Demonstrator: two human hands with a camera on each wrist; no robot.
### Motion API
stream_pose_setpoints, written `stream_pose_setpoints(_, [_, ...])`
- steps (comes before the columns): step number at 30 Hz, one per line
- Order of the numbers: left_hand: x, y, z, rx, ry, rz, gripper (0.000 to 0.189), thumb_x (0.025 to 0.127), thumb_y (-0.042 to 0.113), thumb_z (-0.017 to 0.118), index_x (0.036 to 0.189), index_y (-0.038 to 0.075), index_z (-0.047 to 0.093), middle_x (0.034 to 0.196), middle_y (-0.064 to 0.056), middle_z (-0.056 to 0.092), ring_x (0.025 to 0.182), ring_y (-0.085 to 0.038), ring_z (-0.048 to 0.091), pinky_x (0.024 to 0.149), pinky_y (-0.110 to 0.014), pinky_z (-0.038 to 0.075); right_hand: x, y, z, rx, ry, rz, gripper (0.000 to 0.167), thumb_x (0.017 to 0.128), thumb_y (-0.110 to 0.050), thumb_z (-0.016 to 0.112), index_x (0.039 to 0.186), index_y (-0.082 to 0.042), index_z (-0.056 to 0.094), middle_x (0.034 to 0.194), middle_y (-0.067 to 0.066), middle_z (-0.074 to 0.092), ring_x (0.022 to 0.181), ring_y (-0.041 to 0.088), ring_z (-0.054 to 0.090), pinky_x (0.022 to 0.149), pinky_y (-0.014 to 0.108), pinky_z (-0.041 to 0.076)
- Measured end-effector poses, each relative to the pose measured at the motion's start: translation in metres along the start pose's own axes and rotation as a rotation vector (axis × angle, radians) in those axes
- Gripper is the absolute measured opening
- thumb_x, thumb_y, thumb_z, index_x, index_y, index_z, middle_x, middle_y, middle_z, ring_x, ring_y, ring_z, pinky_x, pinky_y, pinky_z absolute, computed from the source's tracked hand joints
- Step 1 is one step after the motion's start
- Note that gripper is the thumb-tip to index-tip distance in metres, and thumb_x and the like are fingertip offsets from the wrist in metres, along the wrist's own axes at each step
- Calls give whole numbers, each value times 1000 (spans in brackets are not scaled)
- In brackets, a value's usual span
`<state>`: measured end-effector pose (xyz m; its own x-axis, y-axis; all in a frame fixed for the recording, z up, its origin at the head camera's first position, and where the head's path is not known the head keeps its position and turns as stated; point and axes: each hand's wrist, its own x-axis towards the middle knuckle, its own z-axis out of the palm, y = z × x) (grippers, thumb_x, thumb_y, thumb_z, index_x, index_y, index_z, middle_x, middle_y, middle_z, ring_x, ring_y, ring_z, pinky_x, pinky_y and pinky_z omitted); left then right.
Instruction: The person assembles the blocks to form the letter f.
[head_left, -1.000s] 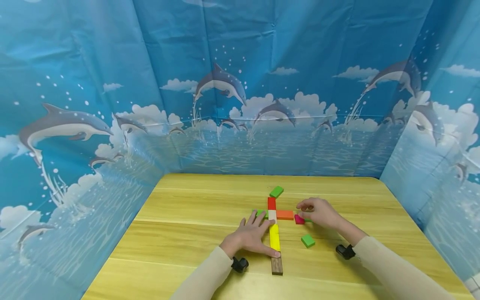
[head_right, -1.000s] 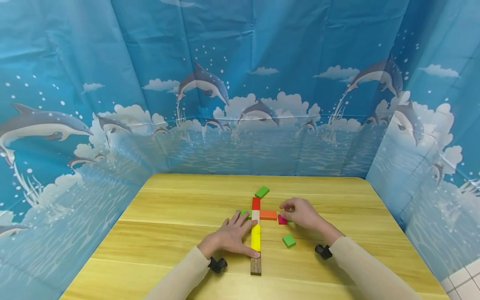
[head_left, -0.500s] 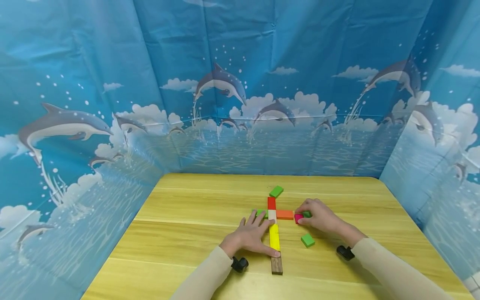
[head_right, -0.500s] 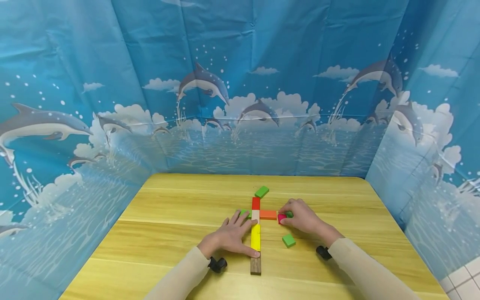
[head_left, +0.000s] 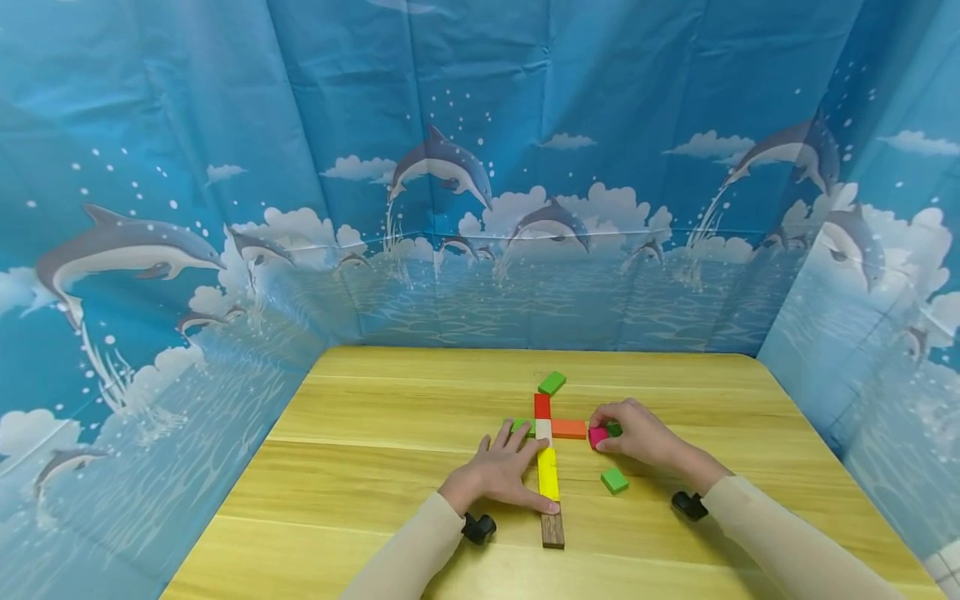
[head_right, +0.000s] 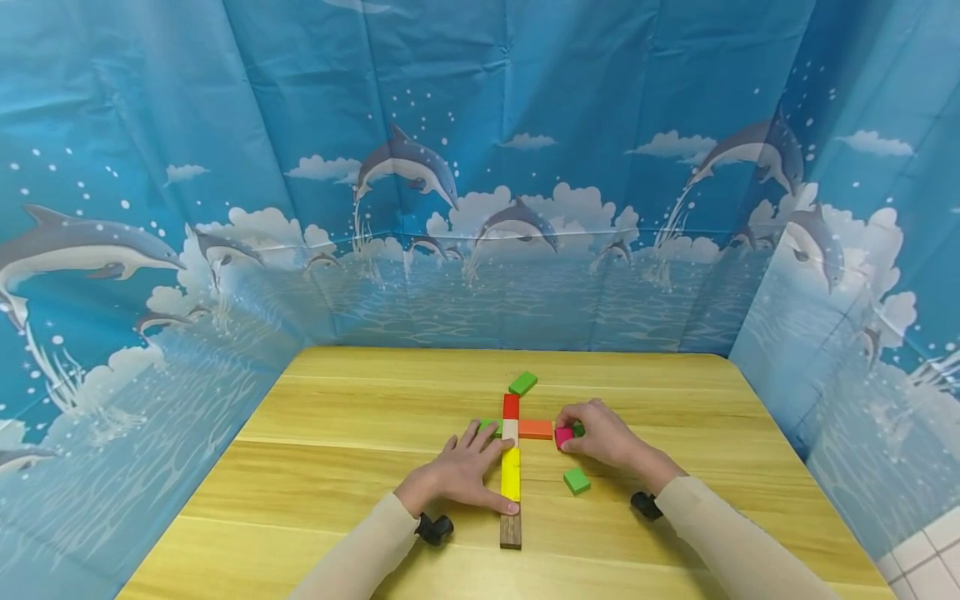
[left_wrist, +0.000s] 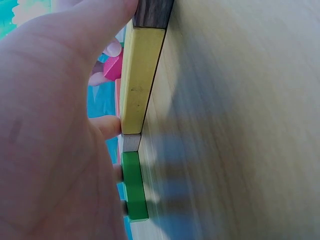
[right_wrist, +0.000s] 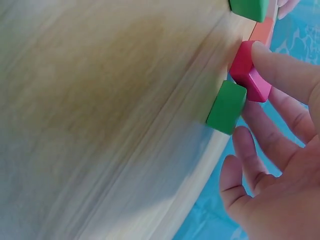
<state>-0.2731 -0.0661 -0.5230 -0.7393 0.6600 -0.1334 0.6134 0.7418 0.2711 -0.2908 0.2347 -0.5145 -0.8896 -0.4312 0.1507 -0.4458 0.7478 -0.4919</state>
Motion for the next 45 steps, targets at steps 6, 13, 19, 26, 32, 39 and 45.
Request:
stream_pose_setpoints(6, [1, -1, 1, 0, -5, 2, 106, 73, 90, 55, 160, 40, 19, 169, -1, 4, 154, -32, -2, 115, -67, 16, -1, -1, -4, 93, -37, 17, 18, 89, -10, 79, 104, -16, 70, 94, -6, 68, 87, 13, 61, 73, 31, 53])
stream_pose_setpoints(13, [0, 0, 1, -9, -9, -3, 106, 73, 90, 55, 160, 40, 20, 169, -2, 4, 154, -33, -2, 115, -67, 16, -1, 1, -9, 163, -39, 31, 26, 94, -6, 71, 119, -10, 69, 95, -2, 67, 84, 16, 62, 69, 30, 54])
stream_pose_setpoints(19, [-1, 1, -1, -8, -8, -1, 106, 74, 89, 55, 160, 39, 21, 169, -3, 4, 154, -33, -2, 114, -67, 16, 3, 5, -11, 181, -27, 66, 28, 96, -8, 69, 124, -9, 69, 97, -2, 68, 81, 18, 61, 67, 31, 54])
stream_pose_setpoints(26, [0, 1, -1, -2, -5, 0, 106, 74, 89, 55, 160, 39, 20, 169, -2, 4, 154, -33, -1, 114, -67, 17, 9, 9, -14, 204, 15, 103, 26, 96, -7, 68, 122, -8, 70, 99, 0, 68, 86, 19, 61, 72, 33, 54])
stream_pose_setpoints(32, [-1, 2, -1, -9, -2, 3, 106, 74, 89, 56, 160, 39, 21, 169, -3, 5, 154, -33, -1, 114, -67, 17, 17, 15, -15, 246, 50, 145, 26, 97, -8, 68, 123, -6, 69, 99, 3, 67, 87, 21, 63, 73, 33, 55])
stream_pose_setpoints(39, [-1, 1, -2, -2, 5, 6, 106, 73, 90, 55, 160, 39, 21, 169, -3, 5, 154, -34, -1, 114, -68, 17, 28, 24, -13, 264, 113, 203, 31, 99, -13, 67, 128, -4, 66, 104, 8, 66, 95, 25, 66, 76, 37, 56])
stream_pose_setpoints(45, [-1, 1, -1, -4, 2, 1, 106, 73, 89, 56, 160, 40, 21, 169, -2, 5, 154, -33, -1, 114, -67, 17, 41, 30, -10, 273, 159, 250, 34, 99, -14, 67, 132, -6, 64, 108, 11, 66, 99, 28, 62, 76, 36, 54])
